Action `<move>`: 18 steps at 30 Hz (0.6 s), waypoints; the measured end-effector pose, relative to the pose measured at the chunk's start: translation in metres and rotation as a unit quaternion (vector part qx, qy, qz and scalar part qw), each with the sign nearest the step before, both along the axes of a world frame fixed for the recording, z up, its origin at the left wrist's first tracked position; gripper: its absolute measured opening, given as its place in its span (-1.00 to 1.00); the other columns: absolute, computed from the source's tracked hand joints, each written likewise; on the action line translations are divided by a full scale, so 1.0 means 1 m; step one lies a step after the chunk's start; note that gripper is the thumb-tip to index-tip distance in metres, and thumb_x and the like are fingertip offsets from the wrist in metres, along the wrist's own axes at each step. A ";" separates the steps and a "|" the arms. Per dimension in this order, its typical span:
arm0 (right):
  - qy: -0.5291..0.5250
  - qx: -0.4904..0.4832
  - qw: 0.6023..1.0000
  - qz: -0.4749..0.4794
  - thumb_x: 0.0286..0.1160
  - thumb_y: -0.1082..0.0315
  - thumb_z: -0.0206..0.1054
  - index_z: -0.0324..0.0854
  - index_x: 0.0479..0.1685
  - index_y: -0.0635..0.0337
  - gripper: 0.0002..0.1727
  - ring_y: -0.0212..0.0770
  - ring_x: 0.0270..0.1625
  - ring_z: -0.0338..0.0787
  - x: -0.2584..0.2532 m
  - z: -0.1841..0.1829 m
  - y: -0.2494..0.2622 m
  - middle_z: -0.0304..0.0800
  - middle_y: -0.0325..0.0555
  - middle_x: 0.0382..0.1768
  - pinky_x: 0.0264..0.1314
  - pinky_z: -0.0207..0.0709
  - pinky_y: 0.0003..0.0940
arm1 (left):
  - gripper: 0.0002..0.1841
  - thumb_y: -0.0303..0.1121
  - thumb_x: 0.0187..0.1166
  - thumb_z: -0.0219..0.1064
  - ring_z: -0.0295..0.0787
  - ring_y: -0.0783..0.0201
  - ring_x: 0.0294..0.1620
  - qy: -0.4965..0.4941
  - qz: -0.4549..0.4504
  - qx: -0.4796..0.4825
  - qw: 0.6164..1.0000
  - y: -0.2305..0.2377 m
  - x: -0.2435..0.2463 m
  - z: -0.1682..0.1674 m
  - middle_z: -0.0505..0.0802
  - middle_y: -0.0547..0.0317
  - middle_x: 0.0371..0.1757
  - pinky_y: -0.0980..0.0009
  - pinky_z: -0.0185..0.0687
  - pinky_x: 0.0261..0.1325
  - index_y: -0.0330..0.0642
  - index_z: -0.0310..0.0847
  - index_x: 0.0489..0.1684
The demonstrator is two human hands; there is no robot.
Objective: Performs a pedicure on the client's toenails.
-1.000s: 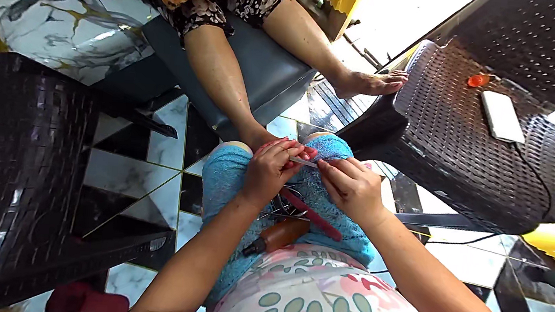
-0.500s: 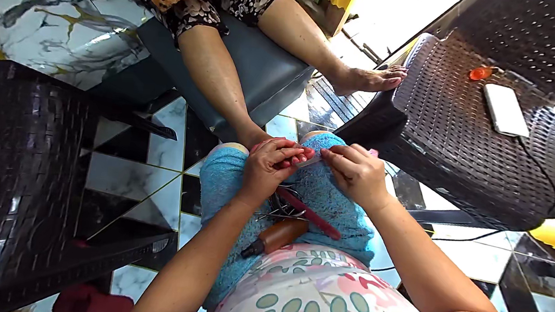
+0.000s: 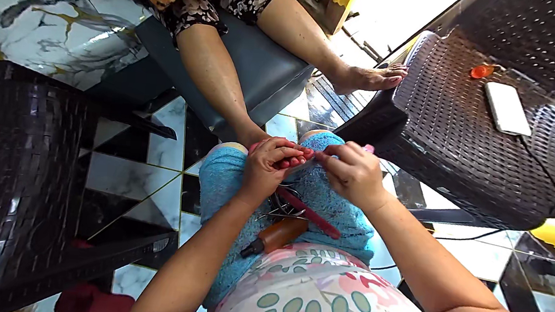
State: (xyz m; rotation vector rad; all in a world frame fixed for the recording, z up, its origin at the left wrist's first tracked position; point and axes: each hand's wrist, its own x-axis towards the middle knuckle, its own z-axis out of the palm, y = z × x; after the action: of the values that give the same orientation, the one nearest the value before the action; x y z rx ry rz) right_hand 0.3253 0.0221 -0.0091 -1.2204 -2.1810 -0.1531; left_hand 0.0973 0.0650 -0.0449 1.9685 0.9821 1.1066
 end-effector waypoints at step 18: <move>-0.001 -0.086 0.986 0.142 0.58 0.52 0.25 0.90 -0.06 0.17 -0.74 0.02 0.15 0.87 0.020 0.018 0.063 0.89 0.07 0.06 0.25 0.72 -0.15 | -0.79 -0.41 0.33 0.59 0.61 0.24 0.47 -0.007 -0.017 -0.004 1.000 -0.001 -0.004 -0.001 0.83 0.17 0.24 0.17 0.47 0.58 -0.04 0.90 -0.10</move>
State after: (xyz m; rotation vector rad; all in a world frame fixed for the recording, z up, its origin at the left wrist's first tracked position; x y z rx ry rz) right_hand 0.3458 0.0854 0.0090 -0.9835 -2.3819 0.1555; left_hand 0.0930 0.0638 -0.0462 1.9605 0.9416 1.0948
